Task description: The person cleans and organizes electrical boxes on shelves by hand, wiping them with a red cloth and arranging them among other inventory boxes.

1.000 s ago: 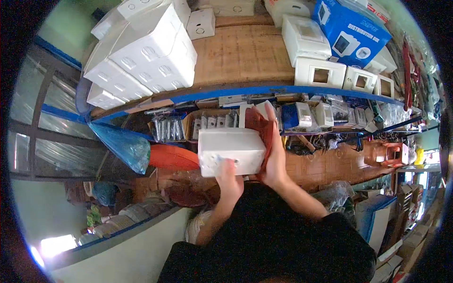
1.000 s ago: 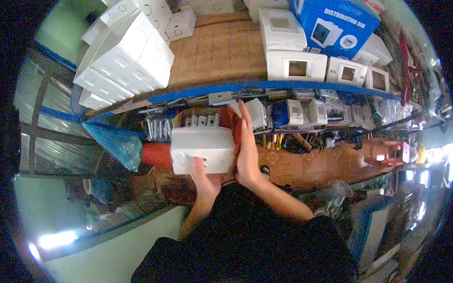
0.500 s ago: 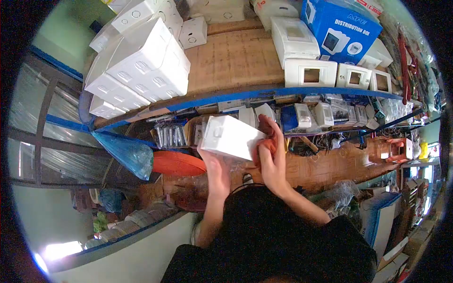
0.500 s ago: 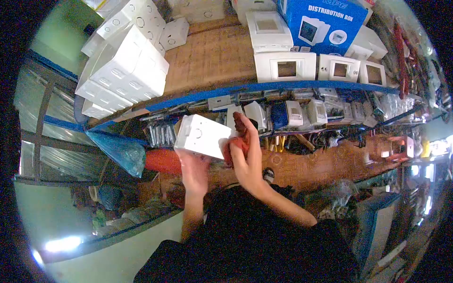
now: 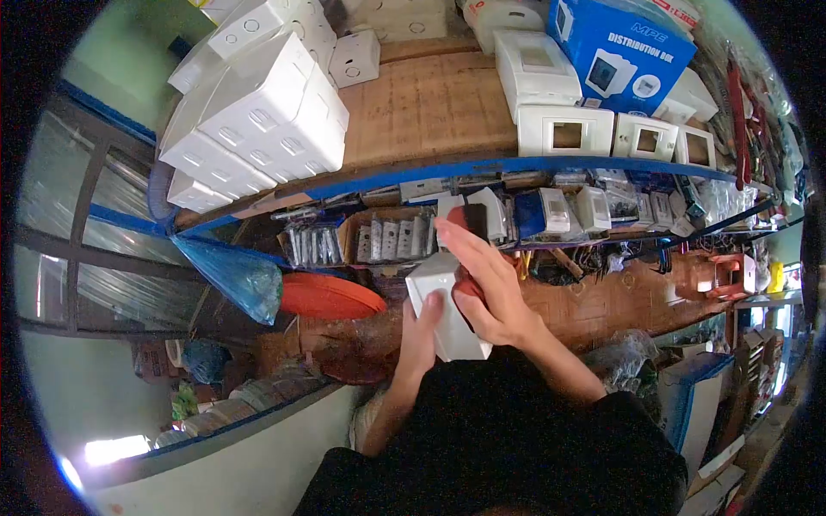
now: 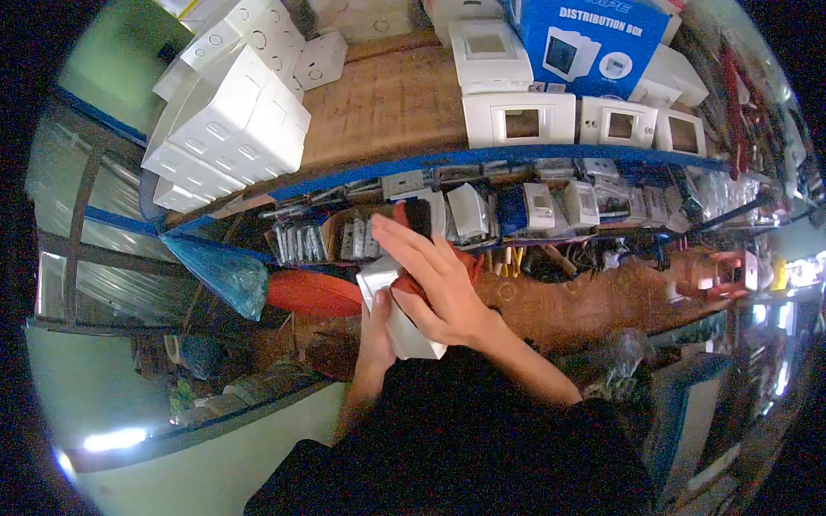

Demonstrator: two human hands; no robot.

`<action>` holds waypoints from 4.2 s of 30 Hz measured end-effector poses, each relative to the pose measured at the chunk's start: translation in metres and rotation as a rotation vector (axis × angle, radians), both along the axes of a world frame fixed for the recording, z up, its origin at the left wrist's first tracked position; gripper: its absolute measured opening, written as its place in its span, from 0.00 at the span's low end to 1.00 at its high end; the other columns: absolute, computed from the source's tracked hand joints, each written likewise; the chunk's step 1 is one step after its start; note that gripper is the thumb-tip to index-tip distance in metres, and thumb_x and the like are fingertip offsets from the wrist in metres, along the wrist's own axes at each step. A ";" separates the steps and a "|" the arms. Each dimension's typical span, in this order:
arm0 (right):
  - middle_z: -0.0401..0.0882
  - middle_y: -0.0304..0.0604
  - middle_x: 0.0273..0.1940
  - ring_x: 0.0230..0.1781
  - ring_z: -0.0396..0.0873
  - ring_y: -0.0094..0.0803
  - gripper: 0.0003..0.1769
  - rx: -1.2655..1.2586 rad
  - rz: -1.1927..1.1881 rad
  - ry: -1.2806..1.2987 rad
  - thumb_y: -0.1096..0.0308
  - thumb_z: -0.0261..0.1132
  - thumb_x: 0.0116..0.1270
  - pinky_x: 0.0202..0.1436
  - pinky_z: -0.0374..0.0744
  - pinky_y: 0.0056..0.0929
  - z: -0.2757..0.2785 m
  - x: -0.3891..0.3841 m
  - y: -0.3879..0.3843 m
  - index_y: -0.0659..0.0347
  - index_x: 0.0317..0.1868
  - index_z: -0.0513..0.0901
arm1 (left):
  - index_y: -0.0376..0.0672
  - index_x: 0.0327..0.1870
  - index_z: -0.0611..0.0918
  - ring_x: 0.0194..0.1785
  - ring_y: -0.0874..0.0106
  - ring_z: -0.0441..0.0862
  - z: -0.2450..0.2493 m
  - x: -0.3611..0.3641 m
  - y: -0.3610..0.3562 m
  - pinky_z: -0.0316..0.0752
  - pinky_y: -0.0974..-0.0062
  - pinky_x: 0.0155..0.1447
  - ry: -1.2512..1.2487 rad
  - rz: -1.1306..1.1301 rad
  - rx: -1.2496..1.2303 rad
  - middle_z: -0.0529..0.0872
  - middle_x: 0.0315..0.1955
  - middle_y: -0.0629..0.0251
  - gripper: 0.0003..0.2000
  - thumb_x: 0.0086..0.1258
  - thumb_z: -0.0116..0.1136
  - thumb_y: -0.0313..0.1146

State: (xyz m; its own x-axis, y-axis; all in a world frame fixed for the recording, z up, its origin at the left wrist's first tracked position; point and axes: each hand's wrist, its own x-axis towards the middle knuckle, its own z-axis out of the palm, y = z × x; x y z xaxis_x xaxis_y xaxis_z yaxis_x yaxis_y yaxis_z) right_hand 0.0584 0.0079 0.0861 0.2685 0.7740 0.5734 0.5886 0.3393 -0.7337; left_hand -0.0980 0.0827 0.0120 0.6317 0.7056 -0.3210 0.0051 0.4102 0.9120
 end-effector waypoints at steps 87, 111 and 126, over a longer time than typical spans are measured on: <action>0.79 0.61 0.29 0.30 0.81 0.53 0.22 -0.770 -1.047 0.455 0.53 0.61 0.71 0.37 0.74 0.47 -0.256 0.020 -0.245 0.69 0.40 0.81 | 0.42 0.81 0.57 0.83 0.58 0.49 -0.285 0.080 0.242 0.49 0.58 0.81 0.760 -0.109 0.275 0.52 0.81 0.55 0.44 0.74 0.46 0.67; 0.85 0.62 0.37 0.41 0.84 0.59 0.23 -0.768 -0.743 0.428 0.53 0.61 0.72 0.44 0.79 0.49 -0.196 0.044 -0.181 0.70 0.46 0.84 | 0.40 0.70 0.70 0.56 0.42 0.81 0.201 0.235 0.053 0.77 0.49 0.57 0.225 -0.059 1.565 0.76 0.59 0.40 0.41 0.62 0.67 0.60; 0.84 0.64 0.39 0.45 0.84 0.60 0.20 -0.797 -0.755 0.463 0.56 0.62 0.70 0.46 0.80 0.50 -0.204 0.035 -0.183 0.68 0.44 0.84 | 0.38 0.66 0.76 0.57 0.47 0.83 0.206 0.227 0.068 0.77 0.57 0.62 0.227 -0.013 1.456 0.82 0.57 0.43 0.35 0.59 0.67 0.48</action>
State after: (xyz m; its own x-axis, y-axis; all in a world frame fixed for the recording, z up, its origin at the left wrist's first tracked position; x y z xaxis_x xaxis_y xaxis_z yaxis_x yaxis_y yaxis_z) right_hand 0.0933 -0.1748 -0.1175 0.8639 0.4259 -0.2690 0.0675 -0.6271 -0.7760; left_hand 0.1291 0.1504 0.2175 0.6744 0.4811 0.5601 0.1975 -0.8485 0.4910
